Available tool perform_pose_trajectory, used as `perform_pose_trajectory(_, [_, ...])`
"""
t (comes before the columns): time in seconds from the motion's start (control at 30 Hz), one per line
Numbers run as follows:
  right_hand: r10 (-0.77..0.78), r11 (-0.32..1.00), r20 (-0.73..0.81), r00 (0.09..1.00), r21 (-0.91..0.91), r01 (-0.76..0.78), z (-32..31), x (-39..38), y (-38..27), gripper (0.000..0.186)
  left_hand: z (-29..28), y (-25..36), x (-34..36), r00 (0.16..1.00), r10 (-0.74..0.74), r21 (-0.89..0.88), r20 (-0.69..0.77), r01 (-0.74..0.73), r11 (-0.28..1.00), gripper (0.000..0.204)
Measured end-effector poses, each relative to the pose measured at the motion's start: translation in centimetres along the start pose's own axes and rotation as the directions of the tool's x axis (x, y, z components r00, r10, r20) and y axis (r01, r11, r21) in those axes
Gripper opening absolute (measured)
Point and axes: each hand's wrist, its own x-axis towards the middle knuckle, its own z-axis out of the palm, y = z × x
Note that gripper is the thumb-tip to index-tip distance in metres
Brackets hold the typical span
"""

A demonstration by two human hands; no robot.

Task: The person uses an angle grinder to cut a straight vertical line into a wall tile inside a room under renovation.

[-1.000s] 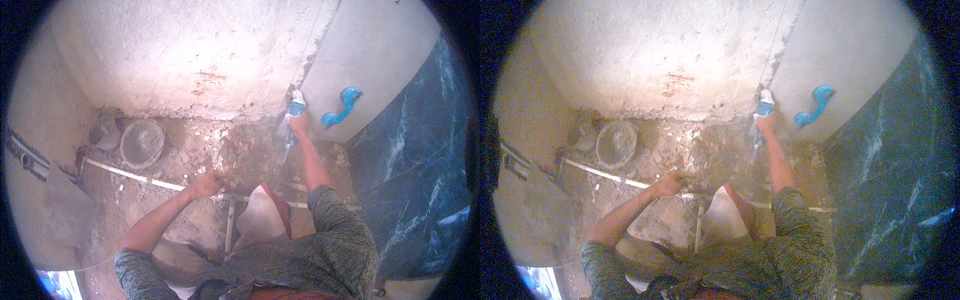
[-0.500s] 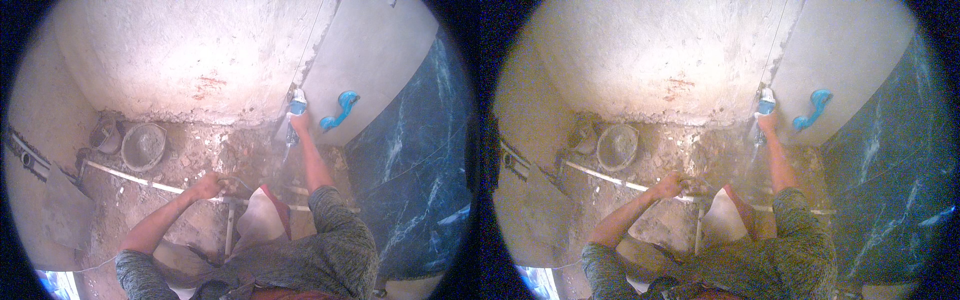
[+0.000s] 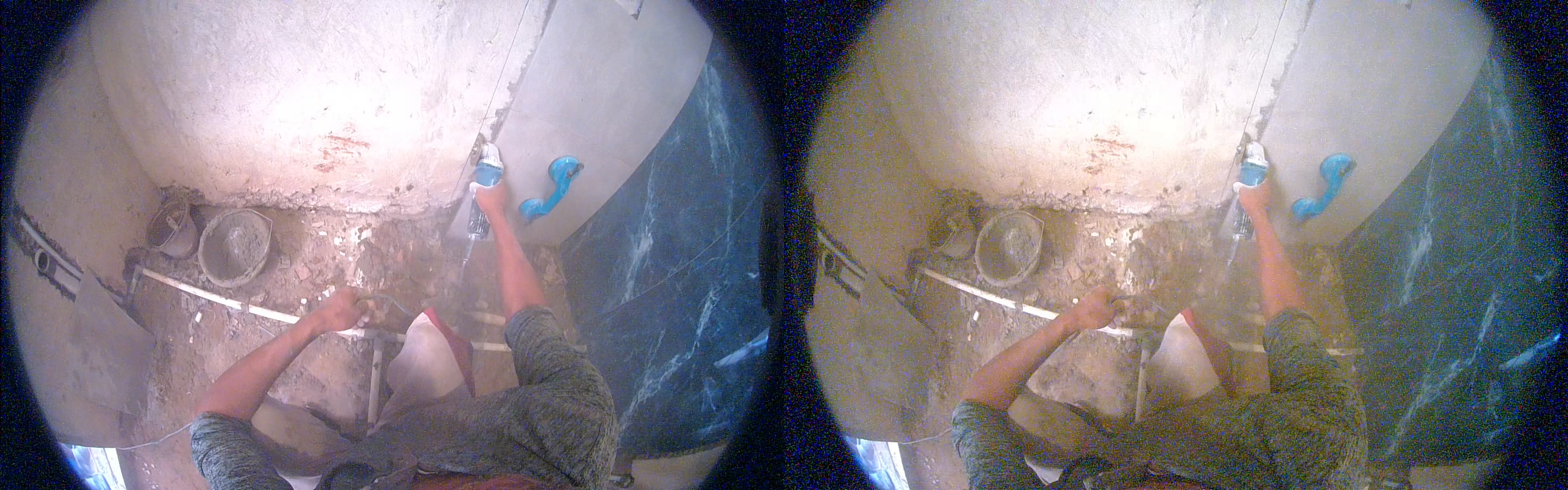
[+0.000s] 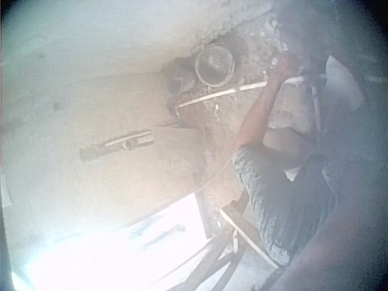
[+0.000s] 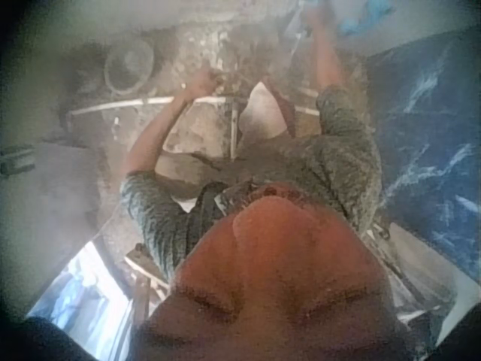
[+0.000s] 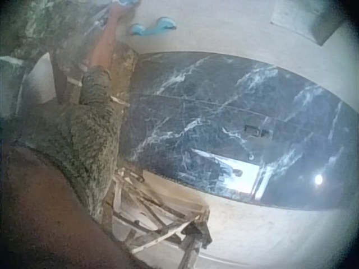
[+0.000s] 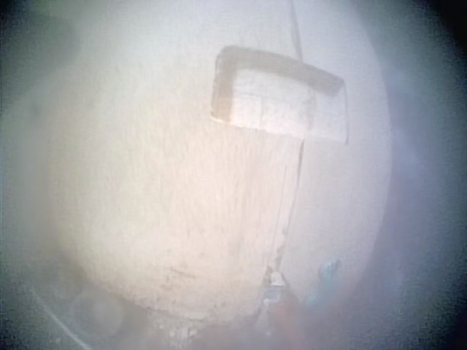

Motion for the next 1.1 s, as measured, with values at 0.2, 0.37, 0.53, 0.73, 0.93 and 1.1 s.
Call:
perform_pose_trajectory(0.2, [-0.089, 0.996, -0.136, 0.987, -0.012, 0.088, -0.8, 0.6, -0.1, 0.049, 0.6, -1.2, 0.8, 0.993, 0.107, 0.008, -0.055, -0.107, 0.994, 0.034])
perform_pose_trajectory(0.37, [-0.115, 0.993, -0.152, 0.982, -0.016, 0.114, -1.1, 0.4, -1.8, 0.04, 0.6, -1.2, 0.5, 0.995, 0.083, -0.033, -0.052, -0.085, 0.996, 0.033])
perform_pose_trajectory(0.53, [-0.073, 0.997, -0.116, 0.991, -0.011, 0.072, -1.9, 0.1, -3.8, 0.045, 1.0, -2.4, 0.9, 0.986, 0.154, -0.067, -0.069, -0.158, 0.985, 0.032])
perform_pose_trajectory(0.73, [-0.241, 0.97, -0.269, 0.932, -0.026, 0.243, -4.5, 3.8, -4.6, 0.051, 0.4, 0.4, 0.2, 0.992, 0.107, -0.072, -0.062, -0.111, 0.991, 0.029])
perform_pose_trajectory(0.93, [-0.247, 0.969, -0.305, 0.92, -0.072, 0.236, -7.6, 5.0, -12.5, 0.052, 1.0, -1.5, 0.6, 0.977, 0.165, -0.052, -0.132, -0.173, 0.983, 0.028])
perform_pose_trajectory(1.1, [-0.247, 0.969, -0.272, 0.93, -0.061, 0.239, -7.2, 6.6, -11.1, 0.05, 0.6, -0.4, 0.6, 0.986, 0.123, -0.057, -0.111, -0.13, 0.99, 0.032])
